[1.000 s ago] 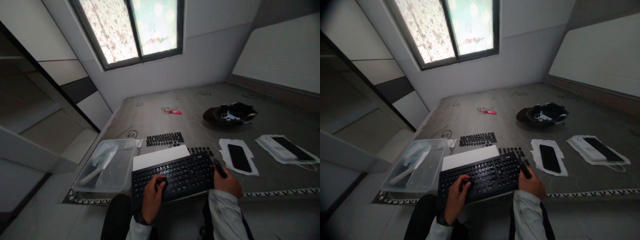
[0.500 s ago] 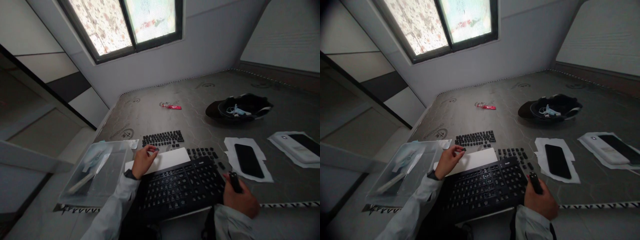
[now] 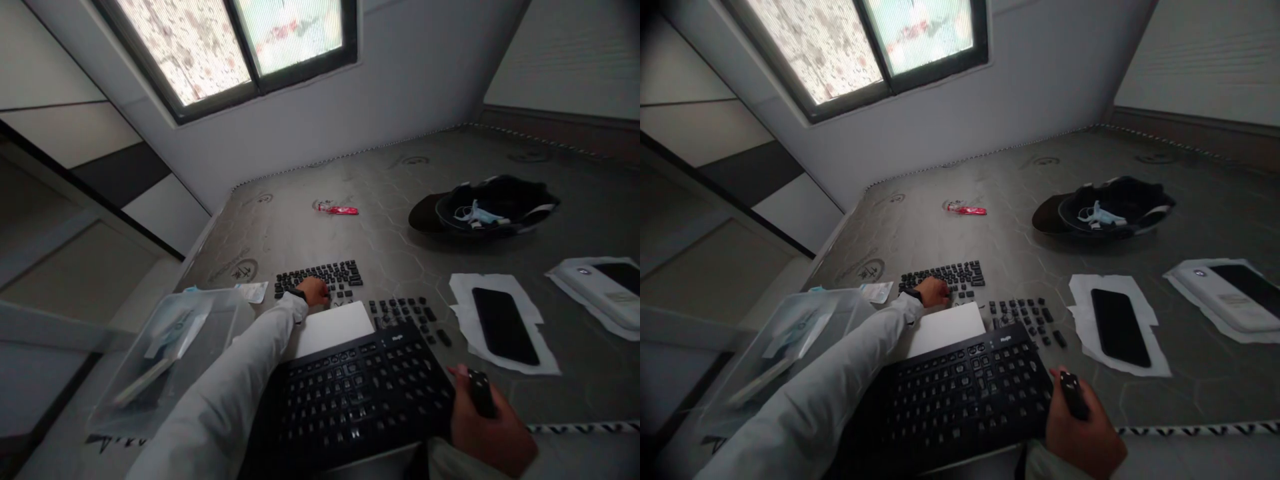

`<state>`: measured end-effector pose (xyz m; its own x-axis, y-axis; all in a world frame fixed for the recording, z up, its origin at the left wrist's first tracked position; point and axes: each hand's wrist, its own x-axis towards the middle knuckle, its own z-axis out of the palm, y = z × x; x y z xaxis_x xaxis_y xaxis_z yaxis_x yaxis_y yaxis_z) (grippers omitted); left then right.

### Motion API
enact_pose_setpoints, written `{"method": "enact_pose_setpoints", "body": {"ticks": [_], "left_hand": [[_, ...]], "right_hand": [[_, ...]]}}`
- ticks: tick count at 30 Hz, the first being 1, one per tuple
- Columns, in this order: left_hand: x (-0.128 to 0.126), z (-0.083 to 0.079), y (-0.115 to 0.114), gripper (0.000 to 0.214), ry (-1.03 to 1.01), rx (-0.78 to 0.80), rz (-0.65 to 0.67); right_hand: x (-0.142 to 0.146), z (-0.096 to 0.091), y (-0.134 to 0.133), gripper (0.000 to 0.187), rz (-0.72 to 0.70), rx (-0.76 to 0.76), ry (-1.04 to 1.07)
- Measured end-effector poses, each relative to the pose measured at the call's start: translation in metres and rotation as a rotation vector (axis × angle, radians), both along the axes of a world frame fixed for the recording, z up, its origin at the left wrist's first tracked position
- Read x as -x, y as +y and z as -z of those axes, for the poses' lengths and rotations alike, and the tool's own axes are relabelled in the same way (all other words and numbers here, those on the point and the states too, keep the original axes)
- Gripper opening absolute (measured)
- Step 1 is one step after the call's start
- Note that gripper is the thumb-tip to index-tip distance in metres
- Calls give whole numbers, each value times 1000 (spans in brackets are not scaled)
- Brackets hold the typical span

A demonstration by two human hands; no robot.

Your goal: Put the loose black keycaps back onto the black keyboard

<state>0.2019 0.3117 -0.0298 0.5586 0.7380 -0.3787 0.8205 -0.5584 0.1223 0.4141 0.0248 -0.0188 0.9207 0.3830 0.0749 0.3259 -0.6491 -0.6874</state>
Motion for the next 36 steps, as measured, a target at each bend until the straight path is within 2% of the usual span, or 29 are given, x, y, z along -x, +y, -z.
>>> {"method": "enact_pose_setpoints", "body": {"ticks": [5, 11, 20, 27, 32, 36], "left_hand": [[-5, 7, 7, 29, 53, -9, 26], [-10, 13, 3, 31, 85, -36, 24], [-12, 13, 1, 31, 100, -82, 13], [-11, 15, 2, 31, 92, -88, 15], [-11, -1, -1, 36, 65, -113, -3], [-5, -31, -16, 48, 13, -175, -28]], "right_hand": [[-3, 3, -2, 42, -14, -7, 8], [-6, 2, -3, 41, -23, 5, 18], [0, -6, -2, 45, -36, 9, 14], [-3, -2, -3, 45, -41, 25, 27], [-2, -2, -3, 41, -37, -6, 73], [-2, -3, -1, 43, -43, -64, 72]]}}
